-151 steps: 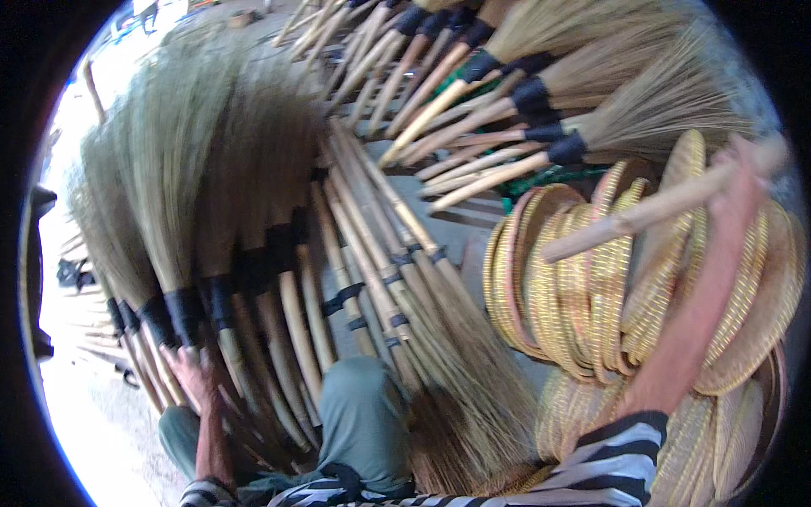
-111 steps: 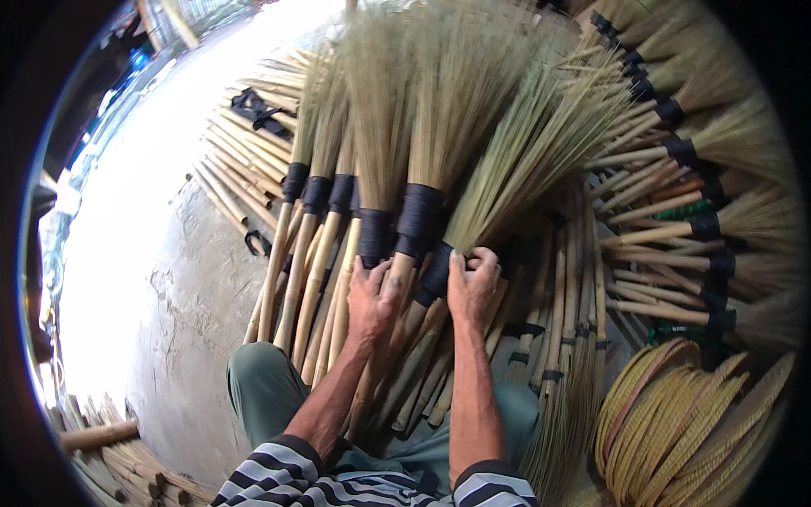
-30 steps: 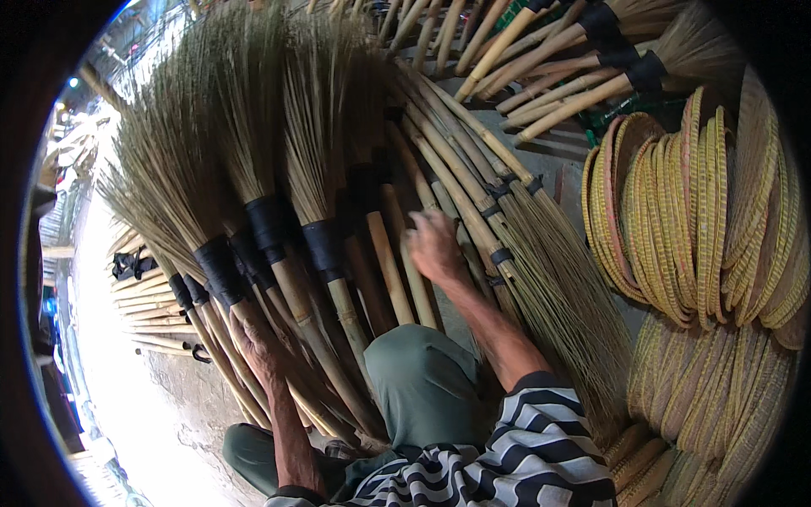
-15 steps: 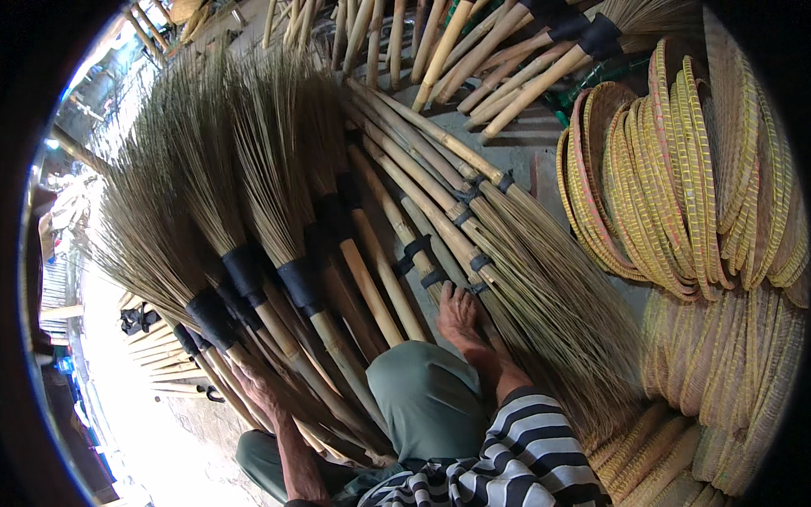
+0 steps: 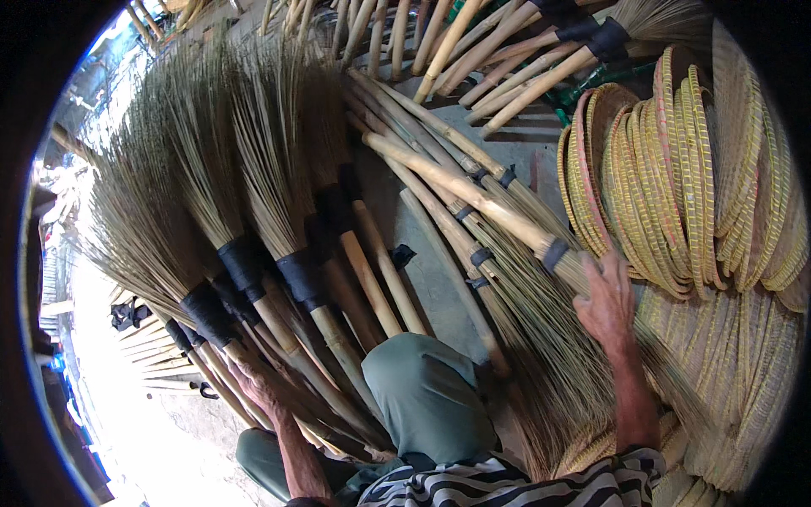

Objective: The person gathers multiple finished brooms from the floor, aligns their handles, and secures them into a bundle using black straps. The person repeatedly picks up brooms, arranges them, and ties the bundle while seated on the floor.

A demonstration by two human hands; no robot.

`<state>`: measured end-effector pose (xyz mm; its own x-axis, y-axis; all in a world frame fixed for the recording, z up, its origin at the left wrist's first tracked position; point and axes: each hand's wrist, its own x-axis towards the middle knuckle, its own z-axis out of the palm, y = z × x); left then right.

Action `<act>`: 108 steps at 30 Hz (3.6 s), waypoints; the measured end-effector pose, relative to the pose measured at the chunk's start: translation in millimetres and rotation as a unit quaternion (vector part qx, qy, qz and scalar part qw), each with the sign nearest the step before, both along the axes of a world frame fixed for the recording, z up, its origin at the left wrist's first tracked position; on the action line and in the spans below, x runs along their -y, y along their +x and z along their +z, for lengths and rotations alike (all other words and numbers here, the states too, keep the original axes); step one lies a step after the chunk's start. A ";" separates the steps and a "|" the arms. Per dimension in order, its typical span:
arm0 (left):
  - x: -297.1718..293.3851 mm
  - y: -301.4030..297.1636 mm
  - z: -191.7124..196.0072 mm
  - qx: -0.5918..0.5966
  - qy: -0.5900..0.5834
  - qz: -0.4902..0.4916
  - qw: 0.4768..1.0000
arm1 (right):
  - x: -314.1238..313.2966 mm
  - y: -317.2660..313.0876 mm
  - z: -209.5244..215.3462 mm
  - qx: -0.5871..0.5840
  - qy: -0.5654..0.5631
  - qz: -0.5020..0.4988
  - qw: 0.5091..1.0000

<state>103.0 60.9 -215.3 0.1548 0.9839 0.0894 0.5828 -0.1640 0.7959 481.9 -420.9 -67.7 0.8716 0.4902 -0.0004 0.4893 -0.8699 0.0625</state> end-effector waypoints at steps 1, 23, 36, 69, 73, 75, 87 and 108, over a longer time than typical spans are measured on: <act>0.1 0.3 0.8 -0.013 0.007 0.005 1.000 | 15.4 2.9 -6.7 0.003 -0.004 -0.013 1.000; -16.1 -13.1 -29.3 -0.003 0.021 -0.008 1.000 | -30.1 -167.8 -294.6 -0.298 0.049 -0.221 0.927; 2.6 8.9 9.7 -0.026 0.001 0.026 0.999 | -17.4 -83.0 -38.0 -0.157 0.262 -0.129 0.943; -3.1 7.6 11.7 0.080 -0.053 0.039 0.995 | -214.3 -139.0 6.1 -0.360 0.439 0.076 0.819; -7.6 0.4 6.8 0.082 -0.017 0.023 0.996 | -267.2 -179.0 46.8 -0.298 0.416 0.283 0.811; -9.2 -4.0 6.5 0.045 0.015 0.017 0.999 | -294.9 -195.2 37.6 -0.369 0.335 0.314 0.808; -0.8 -3.2 22.2 -0.114 0.119 0.051 0.985 | -327.6 -236.8 19.1 -0.247 0.112 0.432 0.860; -16.1 22.4 52.0 -0.116 0.159 0.017 0.980 | -305.7 -226.1 28.6 -0.226 0.100 0.443 0.862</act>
